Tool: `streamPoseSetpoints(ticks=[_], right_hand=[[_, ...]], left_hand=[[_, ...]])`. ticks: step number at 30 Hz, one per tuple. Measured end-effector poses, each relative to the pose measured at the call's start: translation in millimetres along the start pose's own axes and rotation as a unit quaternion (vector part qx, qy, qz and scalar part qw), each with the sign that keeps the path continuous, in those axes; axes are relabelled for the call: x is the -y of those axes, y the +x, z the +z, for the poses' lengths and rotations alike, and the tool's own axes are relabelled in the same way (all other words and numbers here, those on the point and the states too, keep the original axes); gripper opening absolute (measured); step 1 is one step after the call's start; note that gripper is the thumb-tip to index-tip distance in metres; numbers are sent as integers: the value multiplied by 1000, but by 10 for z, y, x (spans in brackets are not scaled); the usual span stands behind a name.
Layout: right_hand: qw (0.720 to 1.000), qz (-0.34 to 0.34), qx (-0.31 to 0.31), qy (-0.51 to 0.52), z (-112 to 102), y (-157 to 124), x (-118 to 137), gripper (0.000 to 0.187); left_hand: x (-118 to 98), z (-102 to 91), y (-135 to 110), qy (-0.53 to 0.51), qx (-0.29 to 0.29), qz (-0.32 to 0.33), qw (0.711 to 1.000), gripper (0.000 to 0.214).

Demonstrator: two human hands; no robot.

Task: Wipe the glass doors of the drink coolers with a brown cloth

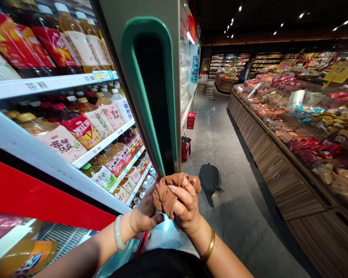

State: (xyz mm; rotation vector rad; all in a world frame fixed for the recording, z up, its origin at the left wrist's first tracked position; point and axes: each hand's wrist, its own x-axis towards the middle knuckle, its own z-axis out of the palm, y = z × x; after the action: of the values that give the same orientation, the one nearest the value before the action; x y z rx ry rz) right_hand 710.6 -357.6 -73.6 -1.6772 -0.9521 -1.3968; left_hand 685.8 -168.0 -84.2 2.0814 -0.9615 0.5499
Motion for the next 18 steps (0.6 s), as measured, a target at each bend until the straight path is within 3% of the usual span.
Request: streamPoseSetpoints(ticks=[3,6,11,15,18], right_hand=[[999,-36,10,-3,-21,97,-71,14],[997,-54,44,-12,-47,-73,-62,11],[996,-51,74,-27,-50,-491,-1,18],[995,-47,87,-30,-67,-550,-38,21],[996,-36,65,-40,-88,-556,-35,21]], left_hand=[[-52,-152,63,8,21,-3,1000,91],[-69,-205,84,41,7,22,999,86],[-29,-13,64,106,-44,71,991,81],[-15,172,44,104,-84,61,989,82],[-11,192,61,105,-71,64,990,84]])
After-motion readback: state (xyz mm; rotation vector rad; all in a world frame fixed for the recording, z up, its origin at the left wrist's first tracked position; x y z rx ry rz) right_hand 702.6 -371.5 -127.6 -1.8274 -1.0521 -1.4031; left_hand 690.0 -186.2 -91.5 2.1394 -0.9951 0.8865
